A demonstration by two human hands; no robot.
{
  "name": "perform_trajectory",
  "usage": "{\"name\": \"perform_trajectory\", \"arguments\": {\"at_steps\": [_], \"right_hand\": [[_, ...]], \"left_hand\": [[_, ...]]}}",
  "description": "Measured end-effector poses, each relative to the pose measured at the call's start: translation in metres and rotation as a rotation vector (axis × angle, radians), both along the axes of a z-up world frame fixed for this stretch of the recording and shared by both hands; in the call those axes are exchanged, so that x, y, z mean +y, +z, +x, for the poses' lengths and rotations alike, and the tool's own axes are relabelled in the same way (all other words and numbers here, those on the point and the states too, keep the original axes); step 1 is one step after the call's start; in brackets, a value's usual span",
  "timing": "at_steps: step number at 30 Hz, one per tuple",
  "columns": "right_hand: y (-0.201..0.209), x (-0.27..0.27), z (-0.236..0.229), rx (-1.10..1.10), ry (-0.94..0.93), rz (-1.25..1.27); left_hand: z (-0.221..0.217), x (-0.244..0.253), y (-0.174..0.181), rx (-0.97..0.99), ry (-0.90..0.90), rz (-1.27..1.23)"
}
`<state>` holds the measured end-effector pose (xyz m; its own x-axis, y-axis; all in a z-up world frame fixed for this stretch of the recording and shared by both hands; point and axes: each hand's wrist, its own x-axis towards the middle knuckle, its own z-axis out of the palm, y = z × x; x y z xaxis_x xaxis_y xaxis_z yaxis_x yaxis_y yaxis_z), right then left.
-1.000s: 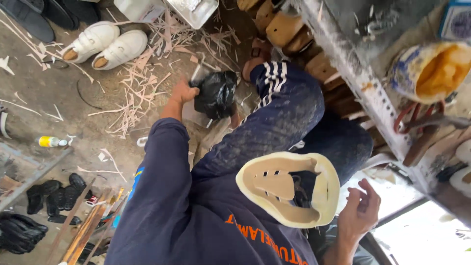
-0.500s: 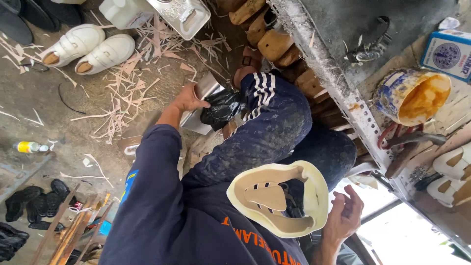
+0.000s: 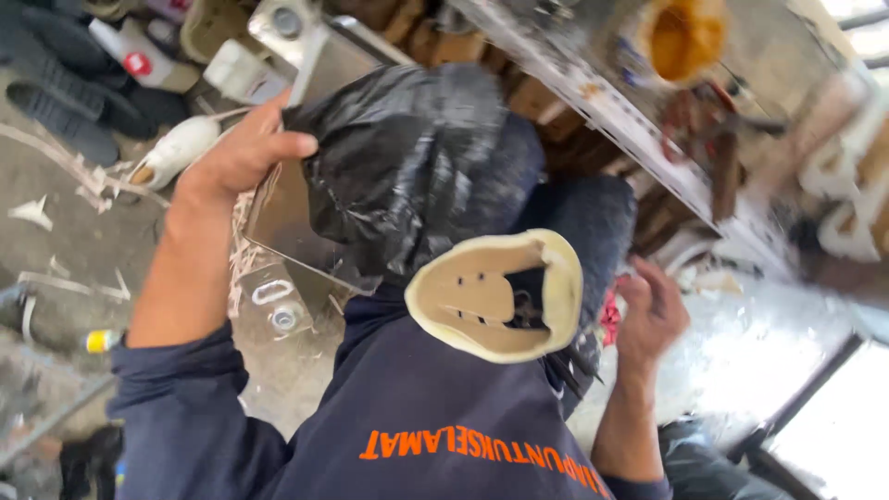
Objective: The person uses a hammer to tap a white shoe upper onto a wooden shoe last. They then pick up a beige shoe sole, insert a black plastic bag into it, and press the bag down into the sole's interior.
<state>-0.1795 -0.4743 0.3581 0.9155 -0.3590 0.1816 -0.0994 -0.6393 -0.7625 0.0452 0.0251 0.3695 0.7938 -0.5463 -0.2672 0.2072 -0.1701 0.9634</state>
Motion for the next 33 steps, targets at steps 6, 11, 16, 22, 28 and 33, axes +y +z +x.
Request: {"name": "perform_trajectory", "arguments": {"at_steps": [6,11,16,22,28,33], "right_hand": [[0.023,0.006,-0.033,0.212,-0.147,0.638],[-0.027,-0.034,-0.055,0.294,-0.394,0.972],[0.028,-0.042,-0.031,0.209,-0.325,0.919],[0.062,-0.058,0.007,0.371,-0.252,0.611],[0.132,-0.041,0.050,0.269,-0.113,0.504],[0.139,-0.021,0.086,0.227,0.199,0.556]], "left_hand": [[0.041,-0.207,0.042,-0.089,-0.779,0.551],[0.028,-0.304,0.050,-0.211,-0.882,0.768],[-0.031,-0.311,0.094,-0.847,-0.511,0.414],[-0.149,-0.314,0.075,-1.334,-0.584,0.575],[-0.163,-0.314,0.054,-1.316,-0.310,0.486],[-0.154,-0.302,0.049,-0.732,-0.001,-0.004]]}}
